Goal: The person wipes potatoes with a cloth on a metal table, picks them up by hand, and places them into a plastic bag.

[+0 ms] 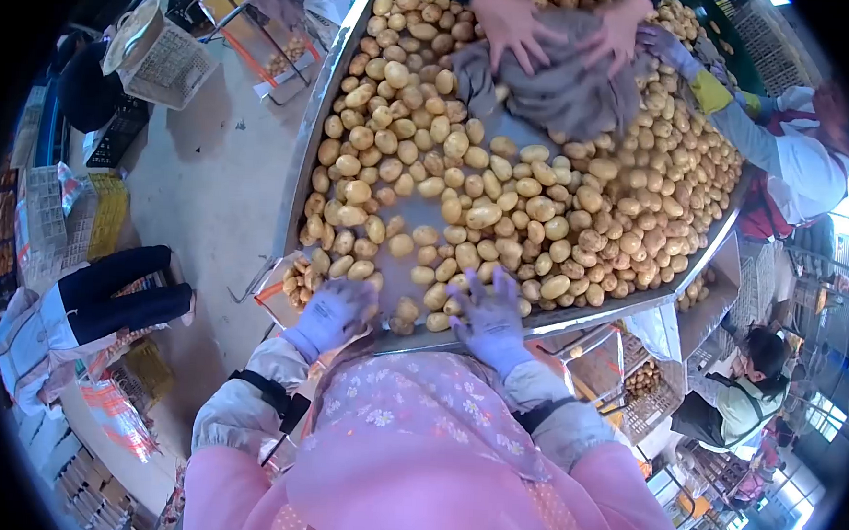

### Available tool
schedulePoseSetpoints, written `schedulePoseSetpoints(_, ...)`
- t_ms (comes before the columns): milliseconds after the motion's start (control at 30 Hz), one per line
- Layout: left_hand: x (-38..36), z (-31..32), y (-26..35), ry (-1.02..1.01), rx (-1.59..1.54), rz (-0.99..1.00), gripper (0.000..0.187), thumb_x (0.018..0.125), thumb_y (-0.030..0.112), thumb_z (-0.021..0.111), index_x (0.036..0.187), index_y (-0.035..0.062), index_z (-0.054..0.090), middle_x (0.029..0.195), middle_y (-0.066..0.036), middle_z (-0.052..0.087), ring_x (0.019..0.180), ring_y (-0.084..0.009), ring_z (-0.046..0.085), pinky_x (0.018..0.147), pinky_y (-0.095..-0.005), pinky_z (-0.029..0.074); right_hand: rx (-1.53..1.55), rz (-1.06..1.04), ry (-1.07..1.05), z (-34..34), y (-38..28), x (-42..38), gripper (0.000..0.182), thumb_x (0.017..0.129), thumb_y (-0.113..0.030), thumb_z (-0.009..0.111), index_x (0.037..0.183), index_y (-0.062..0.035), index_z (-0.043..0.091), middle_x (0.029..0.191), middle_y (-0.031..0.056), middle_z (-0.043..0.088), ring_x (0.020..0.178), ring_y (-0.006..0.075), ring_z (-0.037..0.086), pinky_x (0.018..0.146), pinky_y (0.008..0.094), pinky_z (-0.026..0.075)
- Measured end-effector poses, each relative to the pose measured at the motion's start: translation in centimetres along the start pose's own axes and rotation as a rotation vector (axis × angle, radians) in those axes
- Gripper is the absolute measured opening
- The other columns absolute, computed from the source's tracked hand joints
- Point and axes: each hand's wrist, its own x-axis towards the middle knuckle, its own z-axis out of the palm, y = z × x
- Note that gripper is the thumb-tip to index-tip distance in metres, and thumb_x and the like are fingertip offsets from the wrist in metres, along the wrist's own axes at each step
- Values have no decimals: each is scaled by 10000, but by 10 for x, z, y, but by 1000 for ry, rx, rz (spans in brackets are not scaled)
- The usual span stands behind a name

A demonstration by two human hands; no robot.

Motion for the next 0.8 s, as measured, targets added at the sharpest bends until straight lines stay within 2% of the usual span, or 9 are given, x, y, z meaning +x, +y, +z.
schedulePoseSetpoints(67,6,-4,-14,107,-48,-294,419,860,137,627,1278,118,649,1308,-127,629,1188,-355,592,1009,-480,468,123,38,-86,32,38,16,467,996,-440,535,1410,-224,534,1410,138,539,1219,338,582,1014,512,475)
schedulePoseSetpoints(167,49,-21,-24,308,-69,-421,385,876,124,629,1261,121,658,1274,-127,644,1165,-373,600,985,-476,474,229,45,-210,32,101,75,513,1001,-483,511,1466,-267,511,1537,168,429,1318,373,519,1068,526,429)
schedulePoseSetpoints(233,86,-33,-16,324,-98,-419,376,879,117,629,1253,114,660,1266,-129,650,1156,-372,608,981,-471,480,265,327,-127,42,116,119,462,999,-432,522,1419,-242,555,1386,163,577,1232,369,570,993,502,468)
schedulePoseSetpoints(333,110,-32,-25,359,-72,-390,363,883,111,626,1245,105,661,1254,-135,658,1142,-374,618,974,-466,487,166,389,611,41,92,172,455,986,-365,517,1352,-98,565,1272,206,614,1108,402,604,900,510,494)
schedulePoseSetpoints(400,116,-26,-40,424,-129,-431,358,888,109,619,1244,99,662,1245,-143,666,1121,-385,622,974,-472,489,80,279,351,28,46,147,300,991,-239,541,1244,-85,588,1111,174,628,987,352,615,849,504,501)
schedulePoseSetpoints(467,115,-30,-47,455,-143,-468,362,887,109,616,1246,95,660,1238,-145,667,1116,-385,621,978,-472,488,178,140,-230,57,8,117,235,956,-214,577,1171,-130,617,1117,100,621,1032,281,612,839,459,515)
schedulePoseSetpoints(533,119,-35,-43,475,-134,-492,370,878,101,609,1244,83,660,1215,-151,673,1102,-378,622,985,-473,488,193,-89,277,59,-6,86,202,904,-199,601,1099,-179,648,1143,35,603,1094,243,597,845,437,516)
schedulePoseSetpoints(700,179,-28,-14,361,-159,-292,377,876,82,608,1245,118,671,1234,-109,684,1154,-333,634,960,-430,509,84,125,26,64,-5,73,211,856,-192,617,1054,-212,687,1177,26,595,1135,236,583,863,435,509)
schedulePoseSetpoints(800,215,-16,0,15,47,-332,446,856,104,622,1299,147,642,1330,-92,632,1180,-309,622,964,-425,522,85,175,-46,63,4,66,235,863,-209,621,1089,-223,685,1192,66,594,1082,245,611,835,428,521)
